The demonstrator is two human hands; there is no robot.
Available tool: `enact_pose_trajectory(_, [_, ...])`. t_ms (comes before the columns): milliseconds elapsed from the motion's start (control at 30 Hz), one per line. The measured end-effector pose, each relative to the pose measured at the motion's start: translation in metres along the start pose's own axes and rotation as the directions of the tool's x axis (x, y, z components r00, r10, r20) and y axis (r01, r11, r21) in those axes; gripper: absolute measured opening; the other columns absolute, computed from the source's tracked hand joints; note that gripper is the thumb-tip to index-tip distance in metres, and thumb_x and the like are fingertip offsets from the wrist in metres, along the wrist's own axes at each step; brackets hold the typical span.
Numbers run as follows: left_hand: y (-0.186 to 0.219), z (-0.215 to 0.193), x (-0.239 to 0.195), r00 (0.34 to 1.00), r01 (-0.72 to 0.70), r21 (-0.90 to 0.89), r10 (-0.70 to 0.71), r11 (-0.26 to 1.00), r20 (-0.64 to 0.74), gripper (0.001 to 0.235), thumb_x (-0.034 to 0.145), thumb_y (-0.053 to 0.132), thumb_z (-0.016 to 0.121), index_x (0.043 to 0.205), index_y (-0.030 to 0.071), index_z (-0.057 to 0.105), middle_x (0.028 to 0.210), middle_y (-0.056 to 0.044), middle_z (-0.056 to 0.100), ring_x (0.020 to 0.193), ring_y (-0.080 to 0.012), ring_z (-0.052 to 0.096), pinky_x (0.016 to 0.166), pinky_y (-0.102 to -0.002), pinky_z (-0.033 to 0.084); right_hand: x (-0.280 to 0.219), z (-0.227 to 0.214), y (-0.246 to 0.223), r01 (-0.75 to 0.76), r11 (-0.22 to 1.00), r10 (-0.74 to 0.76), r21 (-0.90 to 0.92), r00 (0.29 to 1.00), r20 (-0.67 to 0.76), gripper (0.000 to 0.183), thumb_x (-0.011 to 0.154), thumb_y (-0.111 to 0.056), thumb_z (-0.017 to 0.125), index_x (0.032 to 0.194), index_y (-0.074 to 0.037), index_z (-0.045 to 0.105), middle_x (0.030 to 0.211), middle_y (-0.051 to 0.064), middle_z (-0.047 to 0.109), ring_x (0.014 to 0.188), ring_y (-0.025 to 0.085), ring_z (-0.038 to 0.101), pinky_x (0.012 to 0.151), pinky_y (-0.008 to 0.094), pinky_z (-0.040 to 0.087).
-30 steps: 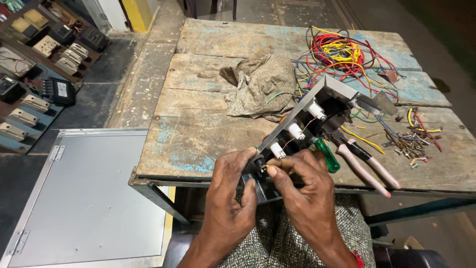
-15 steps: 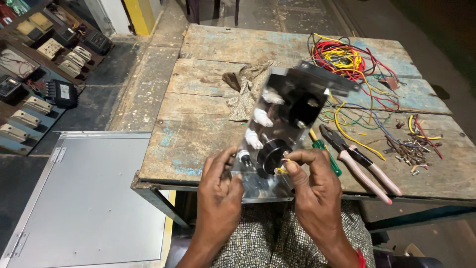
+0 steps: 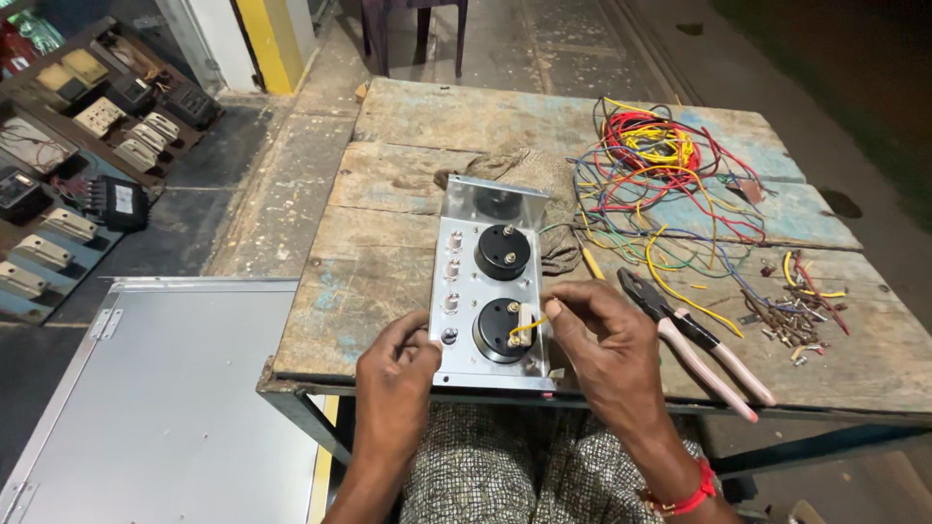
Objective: The person wires a small electrical panel by hand, using a screwdriver to tighten terminal connections for yellow and black wires and using pliers to cut and strip wire ends before inserting them into the terminal block.
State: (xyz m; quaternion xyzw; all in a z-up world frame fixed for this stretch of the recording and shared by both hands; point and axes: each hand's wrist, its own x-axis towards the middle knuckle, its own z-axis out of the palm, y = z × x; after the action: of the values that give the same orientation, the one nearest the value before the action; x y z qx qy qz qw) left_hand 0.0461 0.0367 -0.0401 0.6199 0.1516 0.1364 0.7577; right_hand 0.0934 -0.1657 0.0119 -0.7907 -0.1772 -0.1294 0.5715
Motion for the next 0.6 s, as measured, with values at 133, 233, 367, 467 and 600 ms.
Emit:
enact_pose_trajectory(133, [0.017, 0.0, 0.003, 0.991, 0.118, -0.055, -0.115, 0.991, 0.067, 0.044, 0.086, 0.011, 0.065, 0.125, -0.008, 0.065, 0.083, -0.004, 0.064, 0.069, -0.0106, 0.056, 0.059, -0.026, 0.047, 0.006, -0.007, -0.015, 0.167, 0.975, -0.161, -0.147, 0.986, 0.052, 0.014, 0.091, -0.008, 0.072, 0.102, 0.0, 0.075, 0.091, 0.004, 0.072, 0.077, 0.01, 0.065, 0.068, 0.024, 0.052])
enact_pose_trajectory(233, [0.037, 0.0, 0.0, 0.993, 0.119, 0.196, -0.121, 0.973, 0.001, 0.042, 0.088, 0.02, 0.065, 0.123, -0.004, 0.066, 0.091, -0.009, 0.066, 0.074, -0.0176, 0.06, 0.062, -0.035, 0.048, 0.008, -0.009, -0.031, 0.183, 0.957, -0.167, -0.227, 0.982, 0.092, 0.014, 0.086, -0.007, 0.072, 0.099, -0.001, 0.075, 0.088, 0.005, 0.074, 0.074, 0.011, 0.069, 0.061, 0.026, 0.055])
enact_pose_trajectory(367, [0.053, 0.008, -0.013, 0.818, -0.51, 0.649, 0.552, 0.564, 0.162, 0.038, 0.089, 0.016, 0.064, 0.121, -0.004, 0.063, 0.111, -0.019, 0.061, 0.1, -0.0314, 0.06, 0.089, -0.044, 0.048, 0.01, -0.012, -0.045, 0.324, 0.899, -0.287, -0.296, 0.944, 0.162, 0.014, 0.084, -0.007, 0.073, 0.097, -0.001, 0.073, 0.086, 0.008, 0.074, 0.075, 0.016, 0.073, 0.067, 0.029, 0.057])
enact_pose_trajectory(467, [0.058, 0.027, -0.019, 0.62, -0.766, 0.505, 0.663, 0.397, 0.419, 0.04, 0.085, 0.007, 0.059, 0.123, -0.006, 0.063, 0.11, -0.023, 0.065, 0.105, -0.0386, 0.061, 0.097, -0.048, 0.044, 0.009, -0.018, -0.052, 0.468, 0.796, -0.411, -0.383, 0.883, 0.225, 0.017, 0.083, -0.007, 0.077, 0.098, -0.002, 0.072, 0.089, 0.009, 0.073, 0.08, 0.024, 0.072, 0.07, 0.034, 0.055])
enact_pose_trajectory(600, [0.07, 0.048, -0.007, 0.669, -0.721, 0.422, 0.39, 0.55, 0.633, 0.038, 0.087, 0.0, 0.054, 0.122, -0.002, 0.066, 0.102, -0.023, 0.069, 0.103, -0.0419, 0.062, 0.096, -0.048, 0.046, 0.014, -0.032, -0.057, 0.692, 0.572, -0.578, -0.441, 0.721, 0.383, 0.023, 0.077, -0.006, 0.08, 0.098, -0.003, 0.07, 0.092, 0.01, 0.069, 0.079, 0.028, 0.067, 0.07, 0.039, 0.052])
